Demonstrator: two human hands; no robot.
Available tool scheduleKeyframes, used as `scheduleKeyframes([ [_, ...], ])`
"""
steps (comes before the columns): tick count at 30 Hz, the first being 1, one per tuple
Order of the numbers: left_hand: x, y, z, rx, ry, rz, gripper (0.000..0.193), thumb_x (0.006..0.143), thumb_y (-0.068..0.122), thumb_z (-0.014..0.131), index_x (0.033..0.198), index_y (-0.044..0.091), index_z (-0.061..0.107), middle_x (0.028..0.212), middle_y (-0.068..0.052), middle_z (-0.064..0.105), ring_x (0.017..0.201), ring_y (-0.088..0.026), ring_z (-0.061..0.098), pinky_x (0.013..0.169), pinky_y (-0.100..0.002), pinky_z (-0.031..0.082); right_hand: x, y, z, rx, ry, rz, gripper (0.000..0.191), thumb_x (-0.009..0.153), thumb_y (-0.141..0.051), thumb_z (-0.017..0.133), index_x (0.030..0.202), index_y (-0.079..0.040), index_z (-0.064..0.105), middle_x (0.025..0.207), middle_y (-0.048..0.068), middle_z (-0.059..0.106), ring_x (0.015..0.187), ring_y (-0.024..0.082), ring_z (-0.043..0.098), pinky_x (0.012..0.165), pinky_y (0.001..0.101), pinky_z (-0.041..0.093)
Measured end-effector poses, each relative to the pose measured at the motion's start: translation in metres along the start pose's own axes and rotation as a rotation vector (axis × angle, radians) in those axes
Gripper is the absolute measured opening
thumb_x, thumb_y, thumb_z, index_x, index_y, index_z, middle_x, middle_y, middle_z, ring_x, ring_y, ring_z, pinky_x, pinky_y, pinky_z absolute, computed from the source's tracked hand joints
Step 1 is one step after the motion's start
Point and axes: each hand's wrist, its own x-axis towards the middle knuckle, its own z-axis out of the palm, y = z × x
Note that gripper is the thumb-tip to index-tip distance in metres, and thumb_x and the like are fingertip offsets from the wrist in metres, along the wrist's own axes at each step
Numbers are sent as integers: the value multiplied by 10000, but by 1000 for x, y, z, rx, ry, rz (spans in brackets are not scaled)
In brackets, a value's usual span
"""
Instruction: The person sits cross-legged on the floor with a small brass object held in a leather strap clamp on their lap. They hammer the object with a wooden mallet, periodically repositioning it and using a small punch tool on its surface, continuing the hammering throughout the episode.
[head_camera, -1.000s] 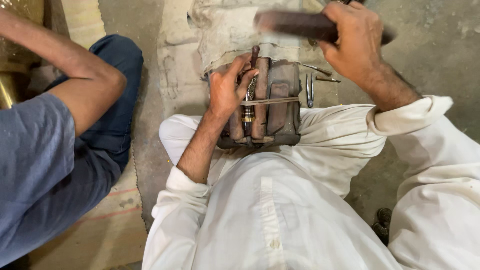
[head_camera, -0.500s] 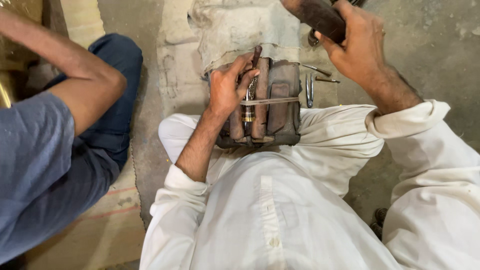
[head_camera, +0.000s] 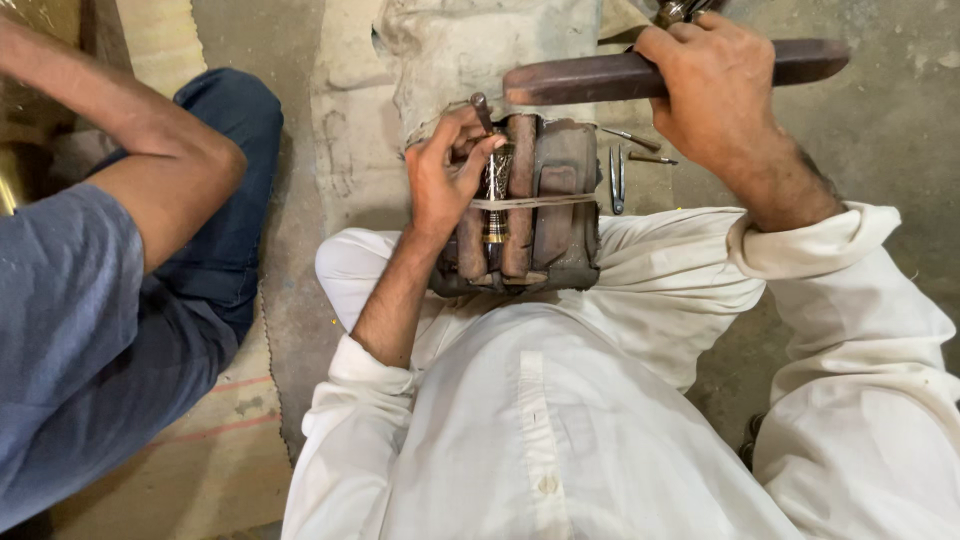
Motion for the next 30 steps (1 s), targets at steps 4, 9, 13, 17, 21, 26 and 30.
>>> scheduleKeyframes([
  [4,-2,10,-8,116,-109,-43,410,894,36,840,1266,21,667,1001,-137,802,807,-199,757,737,-287,622,-2,1,6,166,-59,31,260,842,-76,791,1080,-85,687,913,73,700,926,301,673,776,425,508],
  [9,-1,15,-6,117,-84,23,375,927,62,819,1262,42,651,1072,-134,791,1008,-184,796,801,-287,659,0,-11,9,329,89,123,292,846,-44,811,1106,-61,677,936,107,685,908,311,665,815,433,510],
  [13,-2,14,-3,170,-60,77,379,949,81,804,1288,45,638,1130,-150,776,1050,-209,782,839,-310,664,4,-12,1,255,202,58,289,844,1,806,1089,-27,655,965,124,688,943,319,666,803,434,500],
  [17,-3,14,-3,193,-48,89,369,946,119,816,1266,57,644,1112,-148,782,1013,-211,795,791,-320,648,6,-10,-2,56,42,-6,332,756,-37,828,1053,-70,684,963,78,711,955,282,671,832,423,515],
  [21,-2,17,-3,199,-62,39,376,935,147,837,1259,73,661,1045,-125,789,959,-193,804,759,-315,643,9,-4,1,129,23,-1,337,787,-47,829,1092,-57,685,983,75,707,964,258,672,881,415,526],
  [26,-1,17,-3,199,-71,18,405,920,160,840,1269,65,657,1033,-125,793,912,-203,794,727,-311,630,13,-2,1,182,11,16,326,810,-40,827,1106,-60,691,974,90,706,925,266,671,877,418,525],
  [30,-1,17,-3,182,-73,-5,393,938,165,825,1279,66,658,1037,-123,792,914,-211,797,740,-316,628,13,-4,-3,131,87,-37,343,735,-47,845,1038,-37,684,972,132,709,990,339,674,822,428,522],
])
